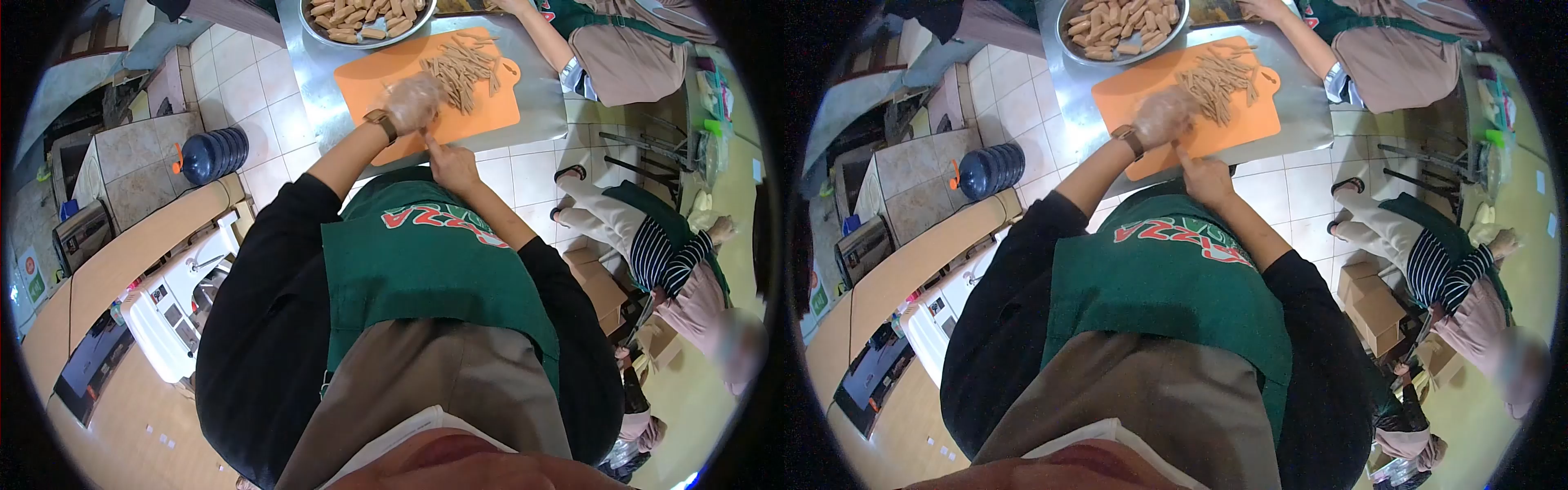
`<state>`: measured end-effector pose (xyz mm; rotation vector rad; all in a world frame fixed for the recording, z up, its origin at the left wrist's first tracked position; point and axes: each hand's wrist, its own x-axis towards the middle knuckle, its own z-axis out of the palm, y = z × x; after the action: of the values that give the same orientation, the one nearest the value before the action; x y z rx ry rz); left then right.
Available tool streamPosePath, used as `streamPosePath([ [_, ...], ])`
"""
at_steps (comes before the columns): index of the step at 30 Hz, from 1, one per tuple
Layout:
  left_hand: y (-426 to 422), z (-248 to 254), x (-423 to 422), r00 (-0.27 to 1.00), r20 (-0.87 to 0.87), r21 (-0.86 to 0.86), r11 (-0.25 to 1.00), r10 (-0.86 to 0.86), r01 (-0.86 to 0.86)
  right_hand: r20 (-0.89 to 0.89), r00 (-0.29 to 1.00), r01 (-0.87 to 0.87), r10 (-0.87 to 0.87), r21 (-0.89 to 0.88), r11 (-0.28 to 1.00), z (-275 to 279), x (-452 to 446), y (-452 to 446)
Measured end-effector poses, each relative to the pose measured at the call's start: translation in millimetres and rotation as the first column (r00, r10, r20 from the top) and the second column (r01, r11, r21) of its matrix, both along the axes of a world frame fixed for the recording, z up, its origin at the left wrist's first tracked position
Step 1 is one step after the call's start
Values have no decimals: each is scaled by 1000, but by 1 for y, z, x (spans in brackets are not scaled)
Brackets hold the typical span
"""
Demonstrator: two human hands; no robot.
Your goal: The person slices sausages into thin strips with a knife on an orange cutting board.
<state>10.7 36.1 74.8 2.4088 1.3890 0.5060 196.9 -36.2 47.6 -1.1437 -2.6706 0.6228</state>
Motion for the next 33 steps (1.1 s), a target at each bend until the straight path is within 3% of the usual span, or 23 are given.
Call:
streamPosePath([
  [1, 4, -8, 8, 1000, 0, 3, 1000, -3, 3, 17, 999, -40, 40, -6, 999, -10, 0, -3],
  [3, 13, -17, 22, 865, -447, -195, 969, -226, 152, 36, 996, -77, 77, -8, 997, -18, 0, -3],
  [4, 18, -21, 19, 863, -402, -150, 952, -306, 268, 76, 994, -77, 79, -37, 996, -18, -1, -1],
  [8, 33, -8, 26, 805, -444, -294, 913, -394, 284, 82, 996, -34, 40, -69, 997, -32, 1, 4],
  [11, 31, 2, 13, 791, -422, -335, 887, -443, 319, 46, 999, 2, 1, -48, 999, -24, 4, 9],
  [13, 23, -10, -5, 981, -20, -9, 981, -193, 192, 31, 999, 23, -21, -49, 999, -21, 9, 10],
  [14, 17, -13, -10, 981, -21, -12, 981, -194, 194, 17, 999, 43, -42, -50, 998, -20, 12, 10],
  [16, 1, -10, -20, 1000, 16, -37, 999, -15, 16, 39, 997, 66, -63, -86, 994, -12, 16, 12],
  [19, -38, -28, -33, 999, -27, 47, 998, -37, 38, 66, 994, 92, -86, -107, 990, -5, 19, 14],
  [20, -51, -51, -38, 996, -67, 24, 998, -52, 54, 68, 993, 102, -96, -92, 991, -5, 20, 14],
  [23, -75, -58, -41, 999, -28, -73, 997, 21, -23, 62, 994, 90, -85, -83, 992, -5, 20, 17],
  [24, -78, -58, -38, 988, 92, -63, 991, 127, -121, 64, 994, 88, -83, -84, 993, -4, 21, 18],
  [25, -78, -58, -34, 987, 93, -66, 990, 131, -125, 61, 996, 69, -65, -63, 996, -2, 21, 18],
  [27, -76, -55, -27, 895, 200, -173, 914, 398, -368, 57, 998, 43, -40, -44, 998, -3, 19, 17],
  [31, -79, -39, -15, 923, 255, -20, 956, 288, -293, 75, 994, 88, -82, -77, 993, -8, 14, 21],
  [33, -88, -31, -11, 979, 197, 34, 998, 41, -49, 79, 992, 101, -94, -89, 991, -9, 8, 21],
])
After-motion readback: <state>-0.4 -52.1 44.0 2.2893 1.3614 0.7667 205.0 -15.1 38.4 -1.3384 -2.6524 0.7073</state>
